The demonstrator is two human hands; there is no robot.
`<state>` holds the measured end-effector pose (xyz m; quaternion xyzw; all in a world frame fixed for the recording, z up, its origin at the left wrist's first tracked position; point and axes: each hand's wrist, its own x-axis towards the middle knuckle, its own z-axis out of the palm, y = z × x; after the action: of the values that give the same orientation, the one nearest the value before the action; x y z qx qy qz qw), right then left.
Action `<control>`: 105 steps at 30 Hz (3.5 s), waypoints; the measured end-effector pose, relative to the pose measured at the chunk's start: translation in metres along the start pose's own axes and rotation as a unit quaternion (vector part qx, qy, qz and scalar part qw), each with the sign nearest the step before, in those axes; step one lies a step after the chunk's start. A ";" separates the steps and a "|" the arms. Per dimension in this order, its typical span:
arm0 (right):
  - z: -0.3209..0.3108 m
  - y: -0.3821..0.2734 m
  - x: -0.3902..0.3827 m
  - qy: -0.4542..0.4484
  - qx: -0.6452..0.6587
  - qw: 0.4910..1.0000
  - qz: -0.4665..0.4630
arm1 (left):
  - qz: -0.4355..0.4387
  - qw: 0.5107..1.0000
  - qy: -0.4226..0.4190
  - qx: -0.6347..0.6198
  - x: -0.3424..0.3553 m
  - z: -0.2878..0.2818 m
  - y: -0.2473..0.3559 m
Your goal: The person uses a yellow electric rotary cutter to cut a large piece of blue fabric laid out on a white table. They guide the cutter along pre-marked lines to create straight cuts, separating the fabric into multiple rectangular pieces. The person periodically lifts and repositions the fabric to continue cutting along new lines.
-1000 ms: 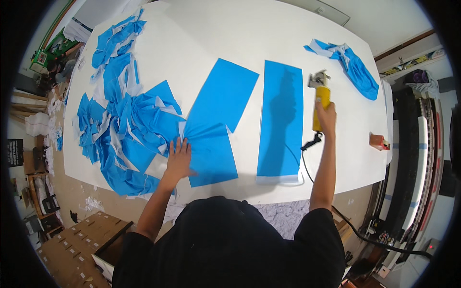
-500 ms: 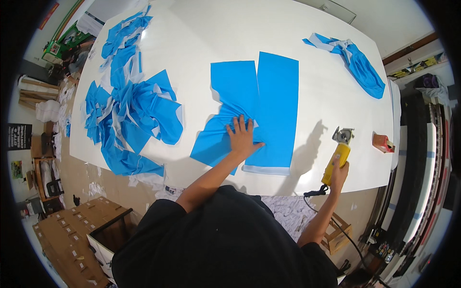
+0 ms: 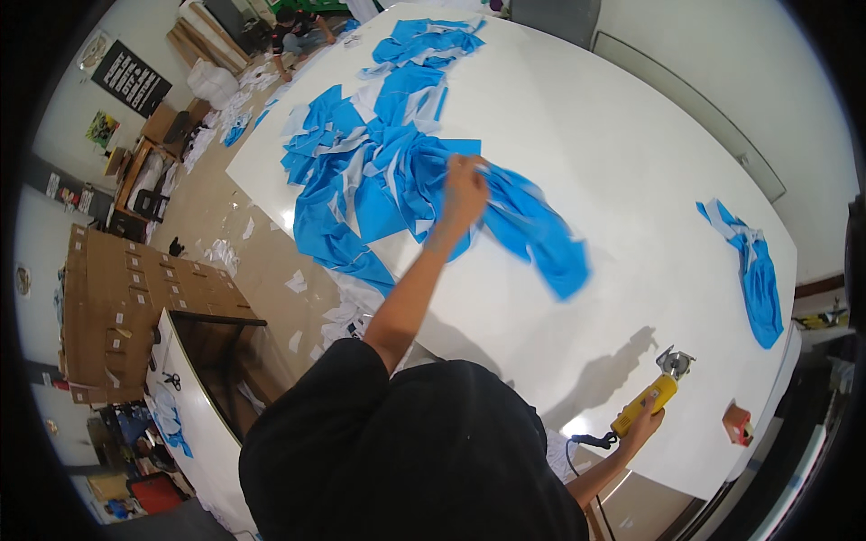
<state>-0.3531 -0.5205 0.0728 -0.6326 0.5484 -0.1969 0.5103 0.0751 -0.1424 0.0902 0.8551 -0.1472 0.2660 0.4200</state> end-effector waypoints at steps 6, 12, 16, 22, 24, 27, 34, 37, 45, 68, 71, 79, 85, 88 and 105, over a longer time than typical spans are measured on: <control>0.041 -0.020 -0.005 -0.054 -0.008 0.998 0.008 | -0.347 0.889 -0.157 0.255 0.020 -0.084 -0.117; 0.062 -0.048 -0.032 -0.069 -0.020 0.997 -0.006 | -0.297 0.898 -0.225 0.234 -0.041 -0.010 -0.103; 0.126 -0.050 -0.053 -0.092 -0.006 0.996 0.011 | -0.192 0.924 -0.324 0.070 -0.062 0.052 -0.129; 0.155 -0.058 -0.085 -0.019 -0.011 1.000 -0.011 | -0.306 0.825 -0.230 -0.416 0.083 0.002 -0.140; 0.170 -0.070 -0.102 -0.008 -0.017 1.000 -0.006 | -0.300 0.880 -0.072 -0.362 0.173 -0.021 -0.151; 0.177 -0.077 -0.127 0.036 -0.006 0.999 0.005 | -0.210 0.892 -0.081 -0.393 0.314 -0.051 -0.159; 0.198 -0.083 -0.182 0.085 0.010 0.996 0.029 | -0.206 0.973 0.001 -0.100 0.507 -0.029 -0.306; 0.194 -0.067 -0.190 0.096 0.013 0.995 0.037 | -0.209 0.975 0.067 -0.022 0.477 -0.011 -0.366; 0.181 -0.010 -0.113 0.125 0.086 0.987 0.060 | 0.038 0.988 -0.109 0.102 0.131 0.051 -0.340; -0.067 0.085 0.081 0.157 -0.196 0.948 0.198 | 0.324 0.827 -0.456 0.065 0.016 0.646 0.270; -0.075 0.079 0.087 0.137 -0.180 0.951 0.210 | 0.309 0.809 -0.493 0.084 0.028 0.703 0.291; -0.092 0.087 0.125 0.170 -0.200 0.949 0.173 | 0.344 0.807 -0.460 0.139 0.047 0.584 0.124; -0.097 0.065 0.162 0.223 -0.266 0.918 0.192 | 0.184 0.858 -0.428 0.217 0.022 0.257 -0.032; -0.042 0.044 0.175 0.368 -0.375 0.851 -0.017 | 0.094 0.873 -0.422 0.224 -0.001 0.139 -0.078; 0.330 -0.033 -0.004 -0.299 -0.208 0.894 -0.263 | -0.019 0.784 -0.607 -0.126 -0.118 0.034 0.006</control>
<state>-0.0715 -0.3792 -0.0296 -0.8743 0.2121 -0.0075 0.4366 -0.0130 -0.1695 0.0087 0.7820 -0.3875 -0.3376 0.3527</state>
